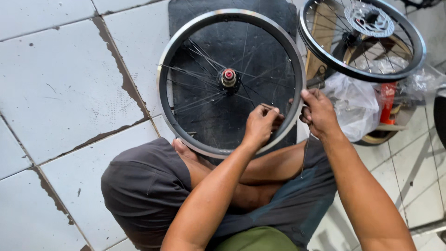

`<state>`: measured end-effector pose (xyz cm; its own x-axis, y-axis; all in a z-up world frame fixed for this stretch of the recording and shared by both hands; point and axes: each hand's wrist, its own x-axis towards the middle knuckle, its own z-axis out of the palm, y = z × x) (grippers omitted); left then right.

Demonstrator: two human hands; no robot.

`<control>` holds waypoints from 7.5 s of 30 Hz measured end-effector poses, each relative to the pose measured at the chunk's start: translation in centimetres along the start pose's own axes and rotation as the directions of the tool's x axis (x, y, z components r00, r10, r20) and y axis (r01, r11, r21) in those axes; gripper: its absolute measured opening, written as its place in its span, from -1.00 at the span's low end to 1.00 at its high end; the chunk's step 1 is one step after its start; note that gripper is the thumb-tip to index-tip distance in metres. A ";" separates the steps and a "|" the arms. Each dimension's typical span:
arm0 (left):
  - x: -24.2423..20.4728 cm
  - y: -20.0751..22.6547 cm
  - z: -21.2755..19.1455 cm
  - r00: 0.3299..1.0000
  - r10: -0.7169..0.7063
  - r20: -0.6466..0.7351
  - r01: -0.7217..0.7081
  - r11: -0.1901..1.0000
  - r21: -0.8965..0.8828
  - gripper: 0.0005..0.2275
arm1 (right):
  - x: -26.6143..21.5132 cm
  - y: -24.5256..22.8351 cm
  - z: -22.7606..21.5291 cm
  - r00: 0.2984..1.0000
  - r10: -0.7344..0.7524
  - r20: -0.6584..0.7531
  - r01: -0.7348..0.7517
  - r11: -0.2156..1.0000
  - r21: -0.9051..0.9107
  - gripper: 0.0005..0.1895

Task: The person is sitting on the floor assembling a bicycle wheel by hand. They insert spokes into the rim and hub, then attach and tighten nipples to secure the spokes in place.

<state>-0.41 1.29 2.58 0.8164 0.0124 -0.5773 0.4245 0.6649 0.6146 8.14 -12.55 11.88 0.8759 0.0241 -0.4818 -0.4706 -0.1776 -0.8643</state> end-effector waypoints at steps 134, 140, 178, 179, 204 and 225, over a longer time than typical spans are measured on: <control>1.7 -2.7 -1.5 0.998 0.058 -0.037 -0.045 0.958 0.284 -0.78 | -5.9 3.6 -3.3 0.977 -0.214 0.012 0.185 0.810 -0.556 -0.73; 0.5 -1.1 -1.1 0.996 0.071 -0.046 -0.051 0.940 0.336 -0.77 | -6.4 3.4 -3.9 0.974 -0.224 -0.027 0.167 0.796 -0.582 -0.76; -0.6 -0.1 -1.4 0.997 0.071 0.025 -0.075 0.976 0.205 -0.74 | -6.2 4.4 -4.6 0.964 -0.232 0.130 0.239 0.545 -0.804 -0.77; -0.4 -0.4 -1.4 0.997 0.072 0.027 -0.076 0.973 0.218 -0.74 | -6.1 4.1 -4.5 0.964 -0.228 0.140 0.248 0.561 -0.790 -0.77; -0.3 -0.6 -1.4 0.997 0.076 0.026 -0.080 0.977 0.195 -0.75 | -5.4 3.7 -4.7 0.975 -0.144 0.172 0.224 0.663 -0.714 -0.71; -3.6 2.6 -3.0 0.929 0.293 0.227 -0.275 0.136 0.952 -0.69 | -3.6 2.8 -3.2 0.998 0.062 0.030 -0.026 0.744 -0.667 -0.47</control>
<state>-3.39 5.20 4.61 0.9715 0.0375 -0.2340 0.2057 -0.6240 0.7539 3.99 -16.27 11.66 0.8416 0.0421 -0.5384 -0.3024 -0.7893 -0.5343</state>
